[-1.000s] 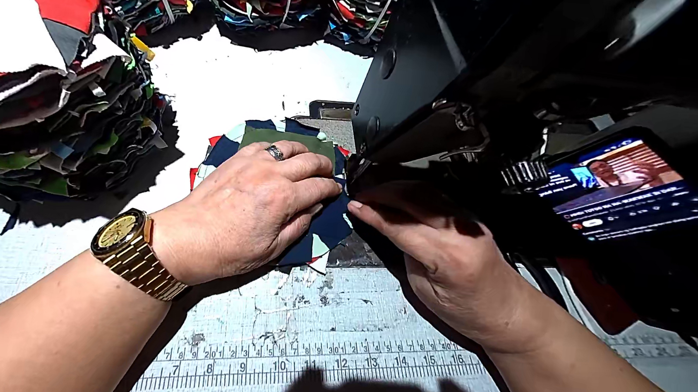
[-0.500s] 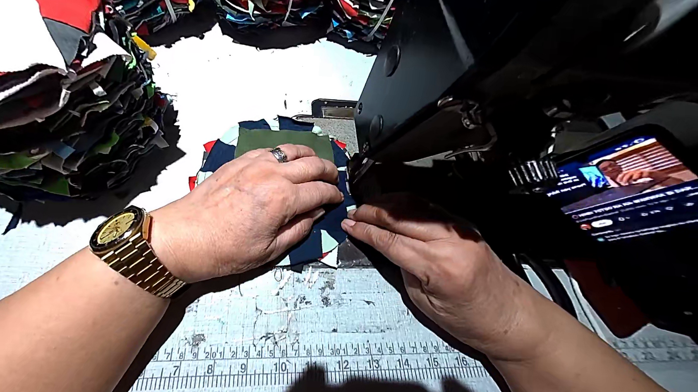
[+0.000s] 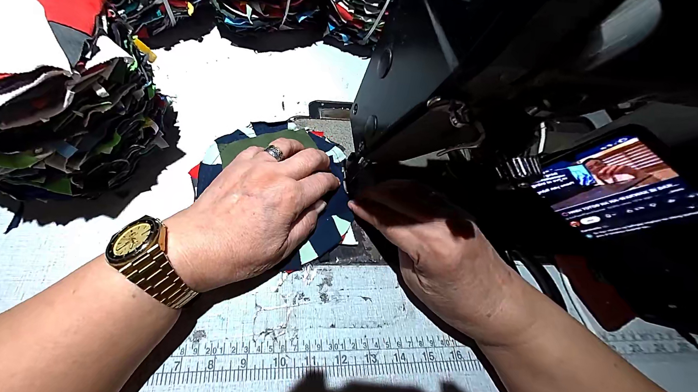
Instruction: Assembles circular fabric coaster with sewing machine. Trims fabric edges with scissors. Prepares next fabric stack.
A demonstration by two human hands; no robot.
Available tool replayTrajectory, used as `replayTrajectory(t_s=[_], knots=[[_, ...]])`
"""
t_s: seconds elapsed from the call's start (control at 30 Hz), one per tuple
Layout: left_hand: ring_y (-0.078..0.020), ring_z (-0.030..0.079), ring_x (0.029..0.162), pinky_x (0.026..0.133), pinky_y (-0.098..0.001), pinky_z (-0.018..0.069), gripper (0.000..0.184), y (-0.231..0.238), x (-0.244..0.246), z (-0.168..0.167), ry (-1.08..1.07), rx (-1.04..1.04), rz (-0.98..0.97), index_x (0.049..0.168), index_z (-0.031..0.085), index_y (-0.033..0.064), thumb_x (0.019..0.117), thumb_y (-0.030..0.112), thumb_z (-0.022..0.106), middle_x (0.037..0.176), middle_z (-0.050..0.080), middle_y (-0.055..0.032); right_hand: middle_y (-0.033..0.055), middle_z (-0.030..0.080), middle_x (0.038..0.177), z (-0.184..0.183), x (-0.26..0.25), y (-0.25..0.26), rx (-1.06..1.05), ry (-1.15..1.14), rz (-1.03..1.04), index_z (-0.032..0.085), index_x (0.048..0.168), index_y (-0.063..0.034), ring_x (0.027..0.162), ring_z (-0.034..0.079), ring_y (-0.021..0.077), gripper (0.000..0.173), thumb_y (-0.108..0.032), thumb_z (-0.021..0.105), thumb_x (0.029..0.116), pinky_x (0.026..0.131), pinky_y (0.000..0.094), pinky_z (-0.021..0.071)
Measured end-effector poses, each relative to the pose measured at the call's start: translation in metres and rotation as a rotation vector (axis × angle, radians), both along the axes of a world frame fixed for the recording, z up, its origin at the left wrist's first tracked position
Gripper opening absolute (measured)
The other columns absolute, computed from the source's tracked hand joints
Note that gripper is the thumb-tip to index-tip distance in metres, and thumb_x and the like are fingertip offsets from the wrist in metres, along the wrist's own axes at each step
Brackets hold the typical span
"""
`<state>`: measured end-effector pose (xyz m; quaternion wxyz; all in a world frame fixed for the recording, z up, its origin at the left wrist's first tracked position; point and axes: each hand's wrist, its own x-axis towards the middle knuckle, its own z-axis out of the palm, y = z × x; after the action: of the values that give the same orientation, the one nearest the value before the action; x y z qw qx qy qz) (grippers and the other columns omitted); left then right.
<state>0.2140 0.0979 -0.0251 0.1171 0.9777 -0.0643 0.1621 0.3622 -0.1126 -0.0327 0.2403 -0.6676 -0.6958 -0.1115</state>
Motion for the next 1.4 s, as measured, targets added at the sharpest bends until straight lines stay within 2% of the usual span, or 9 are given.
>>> replayTrajectory(t_s=[0.27,0.4,0.47,0.53,0.67,0.97,1.13,1.27,1.4], knots=[[-0.0286,0.051,0.135,0.103,-0.0507,0.0446,0.045,0.0,-0.001,-0.001,0.025,0.0,0.028,0.135,0.067,0.0164,0.1056,0.033,0.037,0.139,0.062,-0.0057,0.0147,0.07,0.123,0.002,-0.001,-0.001,0.043,-0.004,-0.015,0.073,0.12,-0.0008,0.12,0.064,0.0274,0.03,0.002,0.051,0.1,0.104,0.04,0.051],[-0.0264,0.049,0.139,0.114,-0.0542,0.0366,0.043,0.008,-0.004,0.004,-0.042,-0.028,-0.008,0.136,0.067,0.019,0.1056,0.032,0.04,0.141,0.061,-0.0052,0.0163,0.071,0.123,0.003,-0.003,-0.002,0.066,0.041,0.089,0.074,0.121,-0.0008,0.122,0.064,0.0258,0.032,0.003,0.051,0.0989,0.108,0.0369,0.0494],[-0.0266,0.048,0.141,0.117,-0.0536,0.0336,0.038,0.014,-0.004,0.007,-0.086,-0.045,-0.082,0.13,0.071,0.0193,0.1038,0.027,0.045,0.14,0.063,-0.0043,0.0161,0.07,0.125,0.002,-0.004,-0.003,0.011,0.056,0.132,0.074,0.121,-0.0017,0.123,0.064,0.0255,0.033,0.003,0.051,0.0977,0.109,0.0372,0.0488],[-0.0251,0.051,0.138,0.117,-0.0494,0.0363,0.034,0.022,-0.003,0.004,-0.079,-0.076,-0.181,0.121,0.075,0.0177,0.1028,0.026,0.048,0.135,0.066,-0.0026,0.0157,0.07,0.124,0.0,-0.004,-0.003,-0.02,0.064,0.16,0.074,0.12,-0.0012,0.121,0.064,0.0248,0.032,0.003,0.052,0.0979,0.107,0.0356,0.0503],[-0.0214,0.052,0.139,0.117,-0.0415,0.0414,0.034,0.028,-0.003,0.001,-0.007,-0.137,-0.237,0.123,0.075,0.0159,0.1039,0.028,0.05,0.136,0.066,-0.0031,0.0158,0.071,0.122,0.0,-0.004,-0.002,-0.015,0.041,0.152,0.075,0.119,-0.0014,0.12,0.065,0.0252,0.032,0.003,0.052,0.0969,0.107,0.035,0.0505],[-0.0209,0.054,0.133,0.108,-0.0455,0.0443,0.037,0.019,-0.002,0.001,-0.002,-0.062,-0.141,0.125,0.074,0.0211,0.1037,0.035,0.047,0.134,0.066,-0.0001,0.0155,0.072,0.122,-0.001,-0.001,-0.002,-0.001,0.046,0.094,0.075,0.118,-0.0013,0.122,0.065,0.0255,0.03,0.003,0.053,0.0982,0.109,0.0351,0.0497],[-0.0245,0.053,0.136,0.116,-0.0516,0.0373,0.041,0.014,-0.001,0.0,-0.016,-0.027,-0.072,0.129,0.072,0.0197,0.1053,0.036,0.043,0.134,0.065,-0.0029,0.0145,0.07,0.121,0.0,0.002,0.0,0.009,0.028,0.044,0.074,0.118,-0.0007,0.121,0.063,0.0267,0.028,0.001,0.052,0.1005,0.106,0.0374,0.0506],[-0.0257,0.049,0.141,0.123,-0.0585,0.025,0.04,0.014,-0.003,0.005,-0.062,-0.026,-0.101,0.132,0.07,0.0184,0.1052,0.032,0.043,0.14,0.063,-0.0049,0.0168,0.071,0.118,0.003,-0.001,-0.001,0.075,0.044,0.076,0.075,0.117,0.0002,0.118,0.064,0.0273,0.027,0.003,0.054,0.099,0.104,0.0373,0.0514],[-0.0241,0.051,0.139,0.119,-0.045,0.0372,0.034,0.02,-0.003,0.004,-0.051,-0.109,-0.251,0.122,0.075,0.0137,0.1033,0.026,0.049,0.134,0.067,-0.004,0.0156,0.071,0.121,0.001,-0.003,-0.003,0.003,0.054,0.135,0.075,0.119,-0.0018,0.12,0.065,0.0247,0.032,0.003,0.053,0.0971,0.107,0.0347,0.0499]])
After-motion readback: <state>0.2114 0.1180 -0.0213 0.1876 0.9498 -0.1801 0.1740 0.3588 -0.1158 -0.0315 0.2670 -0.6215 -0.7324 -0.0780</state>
